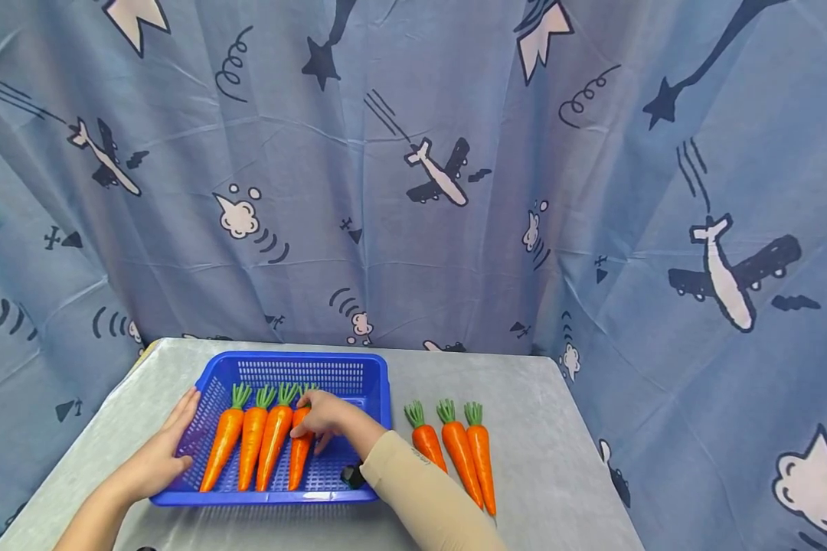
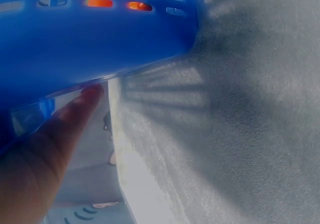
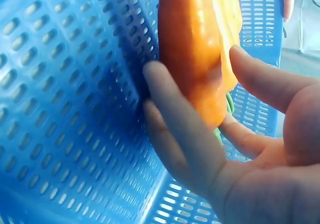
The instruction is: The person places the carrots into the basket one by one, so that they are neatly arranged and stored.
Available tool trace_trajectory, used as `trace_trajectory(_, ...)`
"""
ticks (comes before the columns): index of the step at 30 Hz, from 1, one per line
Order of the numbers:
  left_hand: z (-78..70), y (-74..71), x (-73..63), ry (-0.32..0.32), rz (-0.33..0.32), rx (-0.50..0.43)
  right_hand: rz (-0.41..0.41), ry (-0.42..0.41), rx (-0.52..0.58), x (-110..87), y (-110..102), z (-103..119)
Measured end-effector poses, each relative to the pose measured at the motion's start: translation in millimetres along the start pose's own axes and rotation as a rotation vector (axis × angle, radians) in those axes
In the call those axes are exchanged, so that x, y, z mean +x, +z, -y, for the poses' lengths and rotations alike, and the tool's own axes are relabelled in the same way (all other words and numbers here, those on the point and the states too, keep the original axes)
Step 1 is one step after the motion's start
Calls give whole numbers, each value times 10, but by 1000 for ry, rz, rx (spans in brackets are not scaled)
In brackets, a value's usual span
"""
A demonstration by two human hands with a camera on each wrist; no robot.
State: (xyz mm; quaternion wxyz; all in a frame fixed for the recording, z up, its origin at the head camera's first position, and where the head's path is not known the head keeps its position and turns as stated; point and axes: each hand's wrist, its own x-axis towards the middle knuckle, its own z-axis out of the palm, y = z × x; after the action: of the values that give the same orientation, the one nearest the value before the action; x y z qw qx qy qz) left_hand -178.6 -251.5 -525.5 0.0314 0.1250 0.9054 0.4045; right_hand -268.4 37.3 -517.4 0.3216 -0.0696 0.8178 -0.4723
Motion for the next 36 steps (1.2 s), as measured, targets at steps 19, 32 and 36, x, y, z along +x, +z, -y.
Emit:
trace_trajectory(19, 5, 11, 17, -4, -6, 5, -143, -39, -210, -115, -153, 148)
trace_trajectory(32, -11, 5, -1, 5, -6, 9, -253, -213, -317, -370, -474, 147)
trace_trajectory(36, -14, 15, -17, 18, -14, 12, -255, -213, -238, -482, -572, 108)
